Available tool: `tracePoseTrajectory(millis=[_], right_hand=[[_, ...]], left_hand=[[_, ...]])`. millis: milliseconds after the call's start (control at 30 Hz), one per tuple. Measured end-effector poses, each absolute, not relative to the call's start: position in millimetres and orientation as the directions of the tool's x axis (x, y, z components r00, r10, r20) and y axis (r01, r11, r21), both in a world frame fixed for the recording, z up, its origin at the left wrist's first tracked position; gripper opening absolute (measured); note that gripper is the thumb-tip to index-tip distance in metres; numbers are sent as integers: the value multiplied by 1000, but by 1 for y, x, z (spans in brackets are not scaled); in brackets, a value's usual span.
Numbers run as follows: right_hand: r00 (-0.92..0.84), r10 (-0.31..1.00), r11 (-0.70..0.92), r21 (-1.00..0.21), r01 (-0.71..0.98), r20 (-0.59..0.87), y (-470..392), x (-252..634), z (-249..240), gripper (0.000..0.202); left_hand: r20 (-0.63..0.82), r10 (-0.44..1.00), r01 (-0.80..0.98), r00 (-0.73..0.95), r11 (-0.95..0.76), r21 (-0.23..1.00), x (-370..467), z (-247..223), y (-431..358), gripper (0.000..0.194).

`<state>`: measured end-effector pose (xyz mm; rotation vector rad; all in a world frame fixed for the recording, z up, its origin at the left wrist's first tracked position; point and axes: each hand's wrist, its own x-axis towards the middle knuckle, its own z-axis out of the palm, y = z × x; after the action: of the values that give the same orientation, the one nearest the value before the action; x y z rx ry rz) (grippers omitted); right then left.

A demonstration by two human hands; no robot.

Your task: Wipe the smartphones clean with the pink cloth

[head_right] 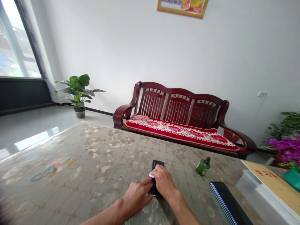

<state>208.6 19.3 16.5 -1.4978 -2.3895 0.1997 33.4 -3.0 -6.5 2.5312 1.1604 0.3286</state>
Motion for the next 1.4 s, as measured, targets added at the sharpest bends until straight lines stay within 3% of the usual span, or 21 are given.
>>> tracePoseTrajectory(millis=[233, 433, 667, 767, 900, 1067, 1200, 1400], right_hand=[[-209, 952, 278, -356, 892, 222, 36, 211, 11, 37], [-273, 952, 306, -352, 885, 141, 9, 219, 17, 33], [-117, 977, 179, -393, 902, 176, 22, 228, 14, 36], [-150, 973, 209, -400, 892, 173, 18, 229, 12, 34], [-213, 967, 256, -513, 820, 143, 7, 233, 10, 29], [-107, 939, 303, -641, 705, 326, 3, 236, -7, 30], [-47, 881, 374, -633, 678, 471, 2, 236, -24, 32], [75, 841, 352, -647, 676, 536, 4, 240, -31, 30]], left_hand=[[78, 772, 687, 630, -602, 408, 34, -5, -3, 21], [72, 773, 685, 630, -597, 419, 33, -8, -3, 22], [57, 788, 703, 613, -578, 414, 35, 0, -5, 24], [62, 793, 710, 606, -574, 408, 35, 1, -5, 26], [86, 799, 711, 595, -573, 409, 35, -2, -6, 29], [96, 792, 706, 602, -585, 400, 33, -7, -5, 32], [53, 764, 693, 643, -610, 386, 28, -2, -1, 37], [-43, 679, 655, 733, -687, 314, 22, 21, 10, 39]])
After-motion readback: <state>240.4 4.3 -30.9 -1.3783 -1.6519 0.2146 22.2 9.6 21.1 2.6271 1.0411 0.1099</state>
